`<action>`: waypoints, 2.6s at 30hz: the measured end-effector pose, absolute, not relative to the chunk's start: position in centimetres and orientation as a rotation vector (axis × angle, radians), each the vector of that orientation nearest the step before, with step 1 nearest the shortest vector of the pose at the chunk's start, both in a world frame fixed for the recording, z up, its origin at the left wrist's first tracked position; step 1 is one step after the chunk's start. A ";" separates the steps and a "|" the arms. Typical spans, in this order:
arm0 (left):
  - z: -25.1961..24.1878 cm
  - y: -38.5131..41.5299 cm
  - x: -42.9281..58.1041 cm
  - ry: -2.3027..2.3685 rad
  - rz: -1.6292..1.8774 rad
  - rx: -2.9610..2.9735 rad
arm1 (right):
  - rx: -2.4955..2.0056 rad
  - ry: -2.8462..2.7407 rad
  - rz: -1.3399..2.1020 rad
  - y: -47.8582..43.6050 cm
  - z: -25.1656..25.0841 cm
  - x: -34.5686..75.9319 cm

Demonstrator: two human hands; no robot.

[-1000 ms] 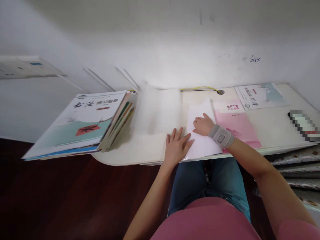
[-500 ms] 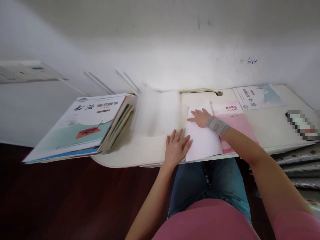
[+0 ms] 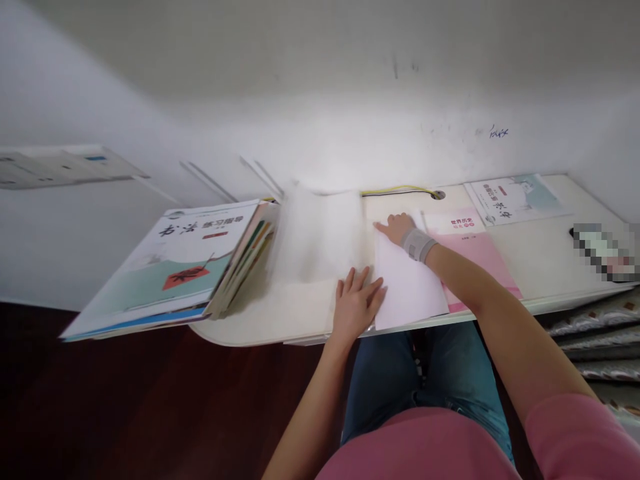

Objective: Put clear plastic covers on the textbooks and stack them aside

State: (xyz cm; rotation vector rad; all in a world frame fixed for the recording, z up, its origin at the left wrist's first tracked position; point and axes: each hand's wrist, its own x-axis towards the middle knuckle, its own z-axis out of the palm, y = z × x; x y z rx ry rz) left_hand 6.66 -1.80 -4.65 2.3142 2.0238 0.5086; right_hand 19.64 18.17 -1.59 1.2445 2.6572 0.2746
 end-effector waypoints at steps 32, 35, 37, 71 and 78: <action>-4.8 -1.7 6.5 2.024 0.627 2.297 | 1.167 2.682 -0.091 19.4 -2.3 21.7; -4.7 -1.7 6.5 2.022 0.619 2.287 | 1.192 2.747 -0.092 19.9 -3.0 21.3; -4.6 -1.8 6.4 2.021 0.618 2.280 | 1.174 2.805 -0.084 19.8 -3.4 21.4; -3.4 -1.9 15.4 1.619 0.459 2.443 | 1.641 2.737 0.234 7.0 -5.7 38.1; -4.9 -2.2 15.5 1.746 0.352 2.474 | 1.643 2.737 0.264 7.2 -5.9 38.1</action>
